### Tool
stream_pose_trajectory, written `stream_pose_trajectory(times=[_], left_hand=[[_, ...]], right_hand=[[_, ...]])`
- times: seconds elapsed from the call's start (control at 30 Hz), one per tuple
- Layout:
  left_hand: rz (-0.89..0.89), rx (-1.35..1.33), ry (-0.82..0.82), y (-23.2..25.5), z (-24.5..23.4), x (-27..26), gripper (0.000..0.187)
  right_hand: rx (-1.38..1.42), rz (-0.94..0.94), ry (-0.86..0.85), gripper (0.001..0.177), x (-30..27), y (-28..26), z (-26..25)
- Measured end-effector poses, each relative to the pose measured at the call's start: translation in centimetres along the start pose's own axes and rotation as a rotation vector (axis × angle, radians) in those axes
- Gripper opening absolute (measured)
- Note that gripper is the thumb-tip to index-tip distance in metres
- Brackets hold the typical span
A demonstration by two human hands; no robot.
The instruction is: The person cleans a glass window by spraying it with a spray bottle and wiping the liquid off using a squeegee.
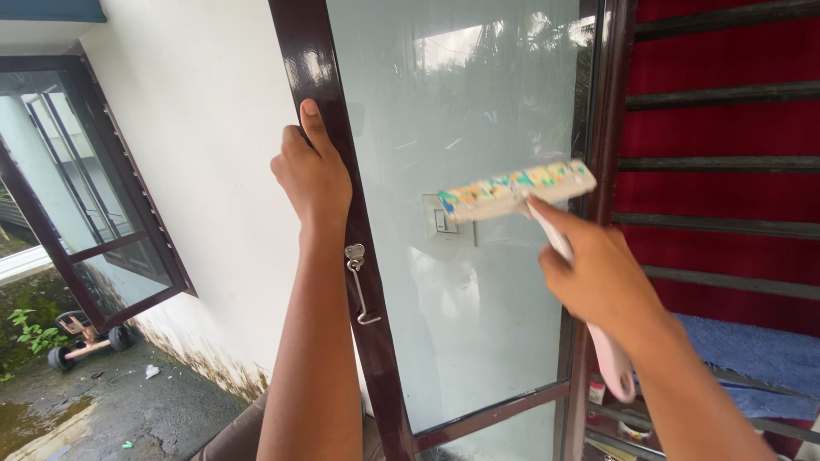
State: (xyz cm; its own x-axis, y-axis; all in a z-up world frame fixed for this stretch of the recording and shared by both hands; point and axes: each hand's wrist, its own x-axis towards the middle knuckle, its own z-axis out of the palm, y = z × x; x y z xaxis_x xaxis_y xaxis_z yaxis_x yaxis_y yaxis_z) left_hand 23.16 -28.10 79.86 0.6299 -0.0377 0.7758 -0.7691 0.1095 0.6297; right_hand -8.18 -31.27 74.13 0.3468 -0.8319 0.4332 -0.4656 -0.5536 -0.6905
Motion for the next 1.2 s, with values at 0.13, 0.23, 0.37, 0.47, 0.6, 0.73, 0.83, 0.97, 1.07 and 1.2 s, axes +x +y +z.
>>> stream_pose_trajectory(times=[0.13, 0.23, 0.37, 0.47, 0.6, 0.73, 0.83, 0.97, 1.07, 1.2], left_hand=[[-0.026, -0.009, -0.003, 0.1, -0.2, 0.0, 0.074], [-0.007, -0.014, 0.000, 0.5, -0.6, -0.2, 0.075], [-0.090, -0.006, -0.060, 0.8, -0.9, -0.2, 0.076], [-0.071, -0.008, -0.038, 0.6, -0.8, -0.3, 0.077], [-0.098, -0.031, -0.074, 0.0, -0.6, 0.2, 0.076], [-0.132, -0.061, -0.080, -0.9, -0.2, 0.7, 0.079], [-0.133, -0.120, -0.076, -1.4, 0.1, 1.0, 0.081], [-0.162, -0.090, -0.083, -1.4, 0.2, 1.0, 0.082], [-0.180, -0.088, -0.080, -1.1, 0.1, 0.9, 0.082], [-0.172, -0.080, -0.079, -0.7, -0.2, 0.7, 0.081]], right_hand=[[-0.099, -0.370, 0.140, 0.064, 4.5, -4.0, -0.9], [-0.158, -0.548, 0.246, 0.063, 8.7, -7.9, -1.6], [-0.287, -0.871, 0.406, 0.063, 13.0, -14.3, -3.0], [-0.172, -0.466, 0.173, 0.067, 13.2, -18.8, -3.6], [-0.215, -0.356, 0.114, 0.072, 12.1, -20.8, -3.2], [-0.229, -0.201, -0.012, 0.068, 10.3, -17.7, 0.2], [-0.367, -0.235, -0.029, 0.068, 8.0, -13.4, 3.3], [-0.380, -0.156, -0.156, 0.069, 4.4, -7.8, 7.3], [-0.366, -0.231, -0.107, 0.072, 1.7, -3.1, 10.7], [-0.468, -0.047, -0.320, 0.076, -0.3, 4.6, 16.9]])
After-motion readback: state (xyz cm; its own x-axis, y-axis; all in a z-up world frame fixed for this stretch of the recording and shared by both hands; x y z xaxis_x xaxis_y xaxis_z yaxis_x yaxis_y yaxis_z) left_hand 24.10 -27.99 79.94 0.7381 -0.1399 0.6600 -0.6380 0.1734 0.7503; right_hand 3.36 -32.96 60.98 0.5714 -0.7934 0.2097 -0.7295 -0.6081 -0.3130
